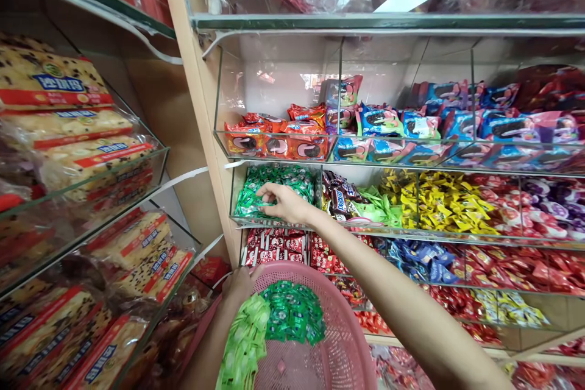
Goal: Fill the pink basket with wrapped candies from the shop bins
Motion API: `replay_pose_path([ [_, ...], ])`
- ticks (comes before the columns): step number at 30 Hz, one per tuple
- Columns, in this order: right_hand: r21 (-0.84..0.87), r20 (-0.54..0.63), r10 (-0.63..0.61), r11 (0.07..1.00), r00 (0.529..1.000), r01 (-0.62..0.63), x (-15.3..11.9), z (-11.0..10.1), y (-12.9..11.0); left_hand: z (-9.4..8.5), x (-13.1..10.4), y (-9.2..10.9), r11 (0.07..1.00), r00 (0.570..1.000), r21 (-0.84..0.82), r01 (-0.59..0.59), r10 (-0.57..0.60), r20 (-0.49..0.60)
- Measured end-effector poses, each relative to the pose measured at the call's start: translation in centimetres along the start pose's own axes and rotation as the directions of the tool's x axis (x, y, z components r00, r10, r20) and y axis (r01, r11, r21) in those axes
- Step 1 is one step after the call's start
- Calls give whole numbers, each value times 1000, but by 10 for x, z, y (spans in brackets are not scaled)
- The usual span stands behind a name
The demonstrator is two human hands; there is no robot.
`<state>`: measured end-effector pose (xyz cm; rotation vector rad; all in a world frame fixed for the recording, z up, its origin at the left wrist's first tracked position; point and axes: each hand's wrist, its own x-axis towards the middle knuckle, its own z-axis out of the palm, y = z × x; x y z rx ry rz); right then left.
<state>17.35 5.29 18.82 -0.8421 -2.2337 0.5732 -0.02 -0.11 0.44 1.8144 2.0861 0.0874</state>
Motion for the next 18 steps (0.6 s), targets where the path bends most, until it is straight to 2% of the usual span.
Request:
replay_pose_path([
  [4,69,-50,-11,997,999,14,-31,-8,-21,0,-1,0,1000,1000,-6,2,-3,-2],
  [7,122,-25,20,992,999,-17,-58,1,-28,1,-1,0,1000,1000,-10,0,0,-10],
  [10,99,35,42,994,999,-45,-82,27,-18,3,-1,0,1000,1000,-2,4,-4,-12],
  [14,6,187,134,991,973,-137,-117,78,14,3,-1,0,1000,1000,23,9,-9,-19],
  [18,-149,240,207,973,948,-175,-151,115,36,1,-3,0,1000,1000,20,-9,10,-27],
])
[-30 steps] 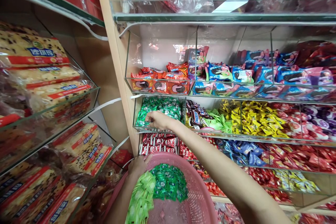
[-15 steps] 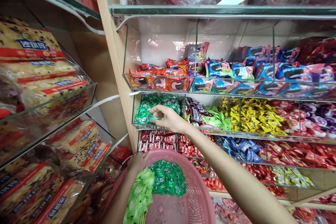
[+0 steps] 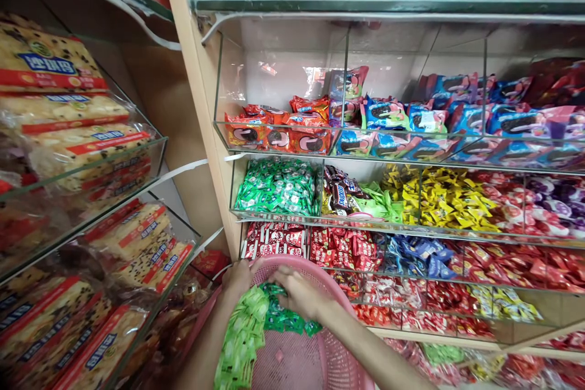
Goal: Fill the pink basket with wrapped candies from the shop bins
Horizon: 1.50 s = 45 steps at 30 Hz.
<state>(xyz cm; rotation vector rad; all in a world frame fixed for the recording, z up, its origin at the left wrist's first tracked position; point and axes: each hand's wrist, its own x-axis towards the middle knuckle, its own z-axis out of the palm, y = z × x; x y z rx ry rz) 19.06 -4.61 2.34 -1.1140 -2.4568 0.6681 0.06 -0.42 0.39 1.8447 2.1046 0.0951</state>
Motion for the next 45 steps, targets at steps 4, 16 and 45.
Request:
replay_pose_path([
  [4,-129,72,32,991,997,-23,-14,14,4,-1,0,0,1000,1000,-3,4,-4,12],
  [16,-427,169,142,903,975,-58,-14,25,-17,-3,0,2,1000,1000,8,-1,0,28],
  [45,-379,-23,234,898,972,-225,-14,27,-3,-3,1,2,1000,1000,1,-5,5,22],
])
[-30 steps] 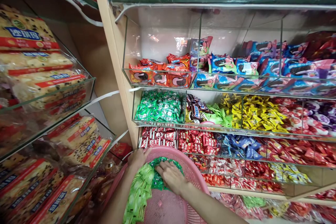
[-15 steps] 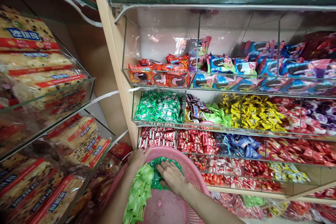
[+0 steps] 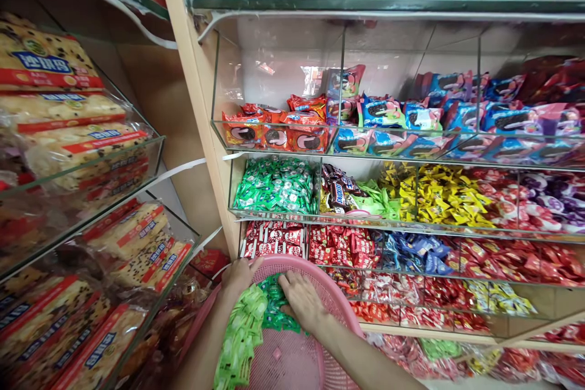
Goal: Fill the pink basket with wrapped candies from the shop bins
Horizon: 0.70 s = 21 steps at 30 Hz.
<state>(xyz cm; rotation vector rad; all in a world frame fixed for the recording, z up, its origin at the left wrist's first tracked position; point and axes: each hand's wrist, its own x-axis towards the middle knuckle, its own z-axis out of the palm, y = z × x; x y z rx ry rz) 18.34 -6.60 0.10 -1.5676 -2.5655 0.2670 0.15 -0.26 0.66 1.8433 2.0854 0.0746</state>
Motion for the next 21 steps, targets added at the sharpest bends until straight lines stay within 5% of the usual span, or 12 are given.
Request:
replay_pose_path([
  [13,11,-124,-21,1000,992,23,3,5,4,0,0,0,1000,1000,7,4,-4,-9],
  [17,66,-199,-140,986,970,156,8,-37,-10,1,0,-1,1000,1000,9,-2,2,-15],
  [21,16,-330,-311,942,891,335,27,-100,-20,1,0,0,1000,1000,1,5,-5,-5],
])
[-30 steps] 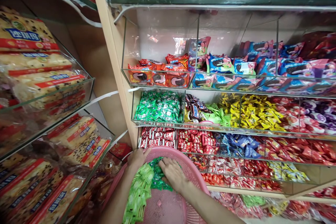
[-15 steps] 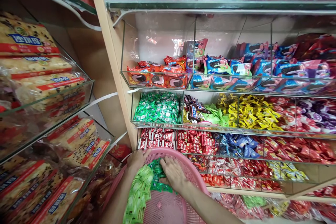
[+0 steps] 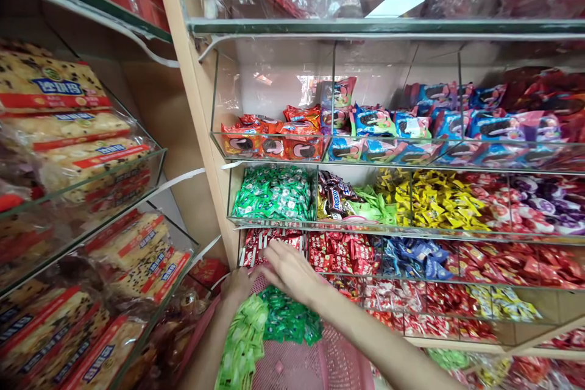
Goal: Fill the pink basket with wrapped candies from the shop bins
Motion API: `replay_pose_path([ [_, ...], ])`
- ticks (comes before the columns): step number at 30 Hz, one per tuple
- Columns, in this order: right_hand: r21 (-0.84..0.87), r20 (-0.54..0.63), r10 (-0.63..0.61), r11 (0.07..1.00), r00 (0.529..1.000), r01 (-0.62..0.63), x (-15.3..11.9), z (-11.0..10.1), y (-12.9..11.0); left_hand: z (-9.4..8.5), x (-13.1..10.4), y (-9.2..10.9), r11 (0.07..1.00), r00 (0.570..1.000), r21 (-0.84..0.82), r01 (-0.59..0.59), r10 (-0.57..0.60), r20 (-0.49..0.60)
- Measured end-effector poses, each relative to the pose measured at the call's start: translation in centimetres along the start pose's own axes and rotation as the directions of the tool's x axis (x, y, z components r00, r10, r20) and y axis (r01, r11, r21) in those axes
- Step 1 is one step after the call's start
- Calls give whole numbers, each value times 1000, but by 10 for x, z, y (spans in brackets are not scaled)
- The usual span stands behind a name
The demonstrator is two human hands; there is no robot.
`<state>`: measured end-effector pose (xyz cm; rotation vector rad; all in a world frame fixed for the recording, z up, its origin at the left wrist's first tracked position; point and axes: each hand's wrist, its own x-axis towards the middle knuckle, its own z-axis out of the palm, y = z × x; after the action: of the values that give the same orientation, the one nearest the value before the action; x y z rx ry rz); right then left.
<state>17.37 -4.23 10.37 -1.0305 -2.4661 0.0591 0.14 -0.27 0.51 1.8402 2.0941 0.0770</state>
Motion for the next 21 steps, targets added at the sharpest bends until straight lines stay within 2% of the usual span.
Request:
replay_pose_path([
  [3,-24,-108,-80,997,991,78,36,-29,12,1,0,-1,1000,1000,-9,-4,4,-5],
  [5,-56,-135,-104,994,985,98,60,-40,23,2,1,-2,1000,1000,-10,-8,8,-9],
  [8,-124,-99,-126,986,987,114,93,-45,37,5,4,-4,1000,1000,-8,-6,5,-15],
  [11,-178,-6,-142,974,990,138,119,-45,42,6,6,-5,1000,1000,-16,1,-1,-16],
  [16,-209,159,-130,964,979,162,143,-43,40,6,7,-6,1000,1000,-15,-6,5,-17],
  [18,-222,168,-121,962,978,158,146,-42,41,6,6,-6,1000,1000,-15,-6,5,-25],
  [21,-242,120,-123,959,985,149,145,-39,45,6,5,-5,1000,1000,-16,-7,7,-25],
])
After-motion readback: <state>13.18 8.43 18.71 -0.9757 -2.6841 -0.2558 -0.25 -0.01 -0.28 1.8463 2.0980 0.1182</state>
